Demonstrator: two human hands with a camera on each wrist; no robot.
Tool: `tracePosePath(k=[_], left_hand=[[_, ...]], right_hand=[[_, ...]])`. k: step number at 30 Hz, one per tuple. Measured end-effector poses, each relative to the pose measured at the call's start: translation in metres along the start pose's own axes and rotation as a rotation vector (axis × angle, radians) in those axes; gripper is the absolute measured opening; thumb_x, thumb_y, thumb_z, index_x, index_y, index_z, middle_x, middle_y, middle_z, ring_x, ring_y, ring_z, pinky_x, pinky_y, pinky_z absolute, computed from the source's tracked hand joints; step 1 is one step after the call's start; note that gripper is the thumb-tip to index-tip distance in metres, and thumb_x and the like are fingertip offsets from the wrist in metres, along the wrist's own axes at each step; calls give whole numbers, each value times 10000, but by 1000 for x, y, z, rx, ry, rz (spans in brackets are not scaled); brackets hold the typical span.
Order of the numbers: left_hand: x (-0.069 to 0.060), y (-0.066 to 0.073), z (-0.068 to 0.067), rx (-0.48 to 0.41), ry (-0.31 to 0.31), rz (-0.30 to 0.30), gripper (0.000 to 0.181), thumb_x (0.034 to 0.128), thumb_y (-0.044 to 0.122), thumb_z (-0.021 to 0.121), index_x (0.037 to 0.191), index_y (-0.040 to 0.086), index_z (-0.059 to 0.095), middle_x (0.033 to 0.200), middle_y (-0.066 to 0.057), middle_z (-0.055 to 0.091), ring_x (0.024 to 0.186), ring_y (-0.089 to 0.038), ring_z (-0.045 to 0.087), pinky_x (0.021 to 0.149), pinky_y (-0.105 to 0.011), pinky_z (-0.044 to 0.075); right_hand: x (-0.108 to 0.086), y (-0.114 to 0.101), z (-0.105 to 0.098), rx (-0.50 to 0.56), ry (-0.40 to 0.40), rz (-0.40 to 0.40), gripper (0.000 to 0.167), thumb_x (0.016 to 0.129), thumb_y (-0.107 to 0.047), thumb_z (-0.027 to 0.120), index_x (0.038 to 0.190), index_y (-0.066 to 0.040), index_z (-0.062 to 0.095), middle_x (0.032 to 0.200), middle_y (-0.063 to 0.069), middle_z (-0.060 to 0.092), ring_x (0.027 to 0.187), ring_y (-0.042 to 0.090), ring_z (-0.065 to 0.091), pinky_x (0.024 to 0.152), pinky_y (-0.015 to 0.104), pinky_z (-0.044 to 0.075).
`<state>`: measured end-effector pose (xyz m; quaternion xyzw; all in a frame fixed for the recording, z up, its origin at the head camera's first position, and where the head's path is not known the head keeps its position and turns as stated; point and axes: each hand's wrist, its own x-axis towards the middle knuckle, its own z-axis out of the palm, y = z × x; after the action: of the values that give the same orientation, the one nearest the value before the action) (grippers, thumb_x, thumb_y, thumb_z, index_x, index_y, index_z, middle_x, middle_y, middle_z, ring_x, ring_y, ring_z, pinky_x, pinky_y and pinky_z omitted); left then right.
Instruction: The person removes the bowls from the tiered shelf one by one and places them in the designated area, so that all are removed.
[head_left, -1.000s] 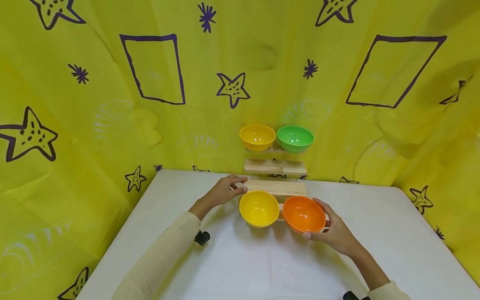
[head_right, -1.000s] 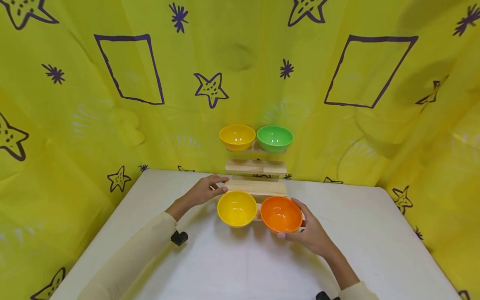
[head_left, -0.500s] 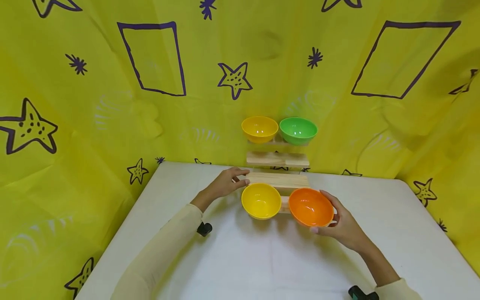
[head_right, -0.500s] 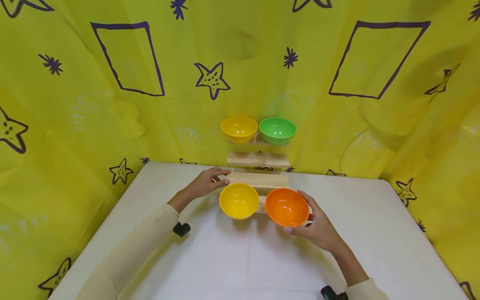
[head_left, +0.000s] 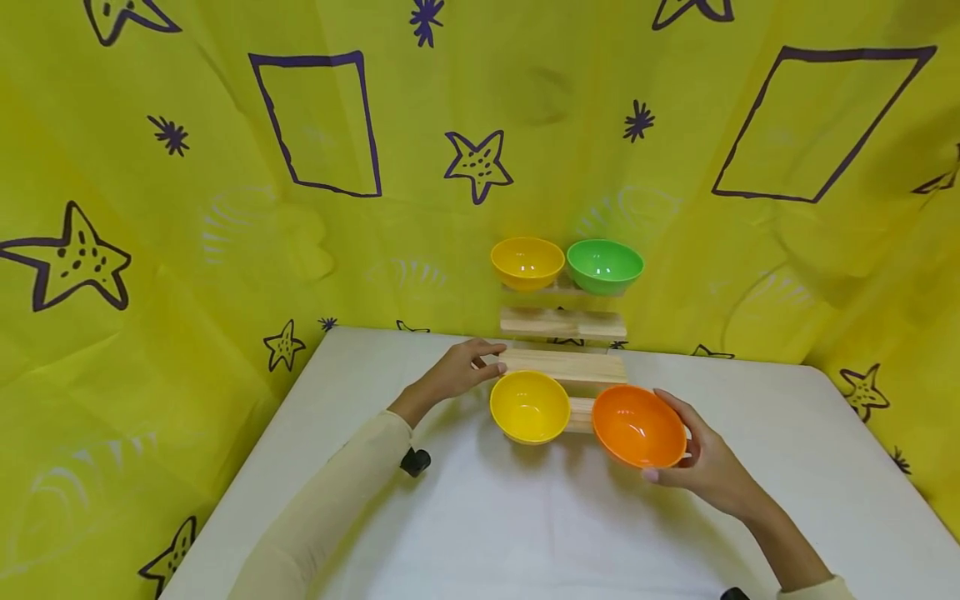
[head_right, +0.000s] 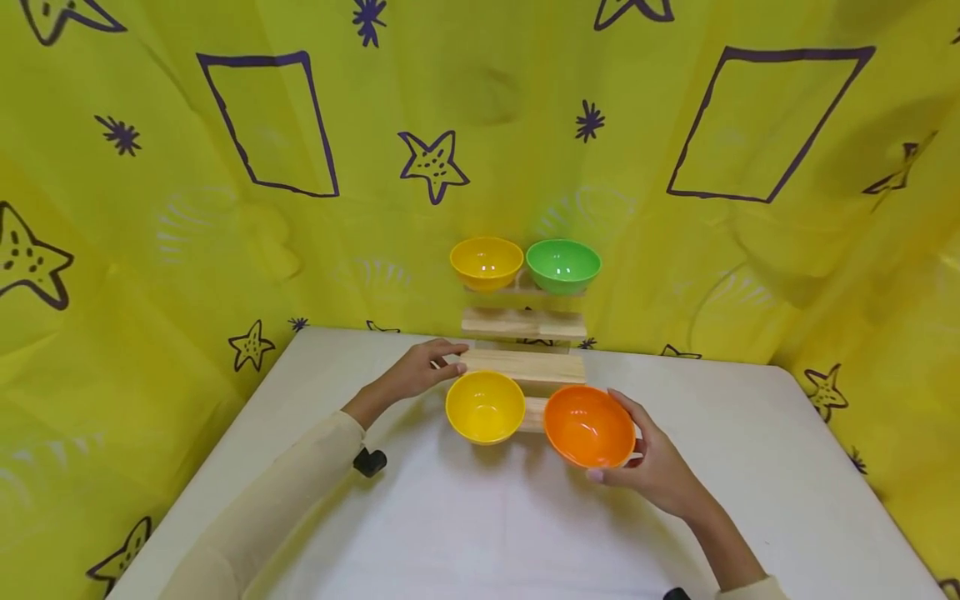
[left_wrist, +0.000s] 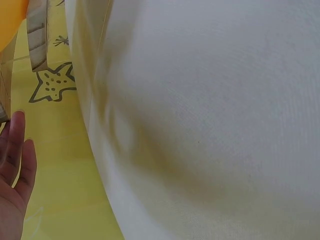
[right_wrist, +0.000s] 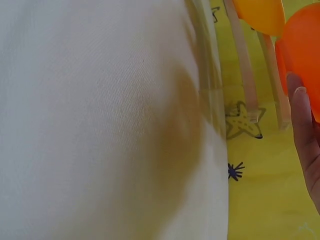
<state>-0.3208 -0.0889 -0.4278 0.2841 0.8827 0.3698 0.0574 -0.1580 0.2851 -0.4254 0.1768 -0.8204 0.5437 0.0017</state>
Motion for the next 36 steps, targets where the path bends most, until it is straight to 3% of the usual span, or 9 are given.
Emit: tracePosePath(k=[9, 20, 30, 36], left_hand=[[0, 0, 0, -3, -4, 4, 503, 1011, 344, 621, 1468, 149, 541, 1439, -86, 567, 1042, -251, 640, 834, -310, 559], [1, -1, 1, 5, -11, -1, 512, 1011, 358, 619, 1476, 163, 532, 1424, -69, 579, 1055, -245, 637, 842, -310, 555], [1, 0, 1, 3, -7, -5, 506, 1014, 349, 616, 1476, 161, 532, 1418, -67, 582, 1029, -224, 633, 813, -294, 550], [0, 0, 1, -3, 4, 9, 508, 1014, 347, 615, 1474, 148, 533, 1418, -88, 581, 1029, -244, 647, 824, -311, 557]], right_hand=[[-7, -1, -3, 92, -114, -88, 952, 770, 132, 749, 1565, -29, 251, 1407, -130, 462, 1068, 78, 643, 757, 337, 614], [-13, -3, 5, 136, -247, -61, 966, 775, 63, 766, 1576, -40, 235, 1440, -171, 452, 1048, 154, 657, 758, 362, 614], [-17, -4, 17, 155, -360, -66, 967, 762, 9, 767, 1577, -64, 252, 1378, -86, 545, 921, 255, 671, 719, 333, 581], [-17, -6, 25, 154, -416, 3, 1013, 740, 9, 782, 1587, -81, 233, 1365, -96, 548, 935, 263, 667, 754, 325, 567]])
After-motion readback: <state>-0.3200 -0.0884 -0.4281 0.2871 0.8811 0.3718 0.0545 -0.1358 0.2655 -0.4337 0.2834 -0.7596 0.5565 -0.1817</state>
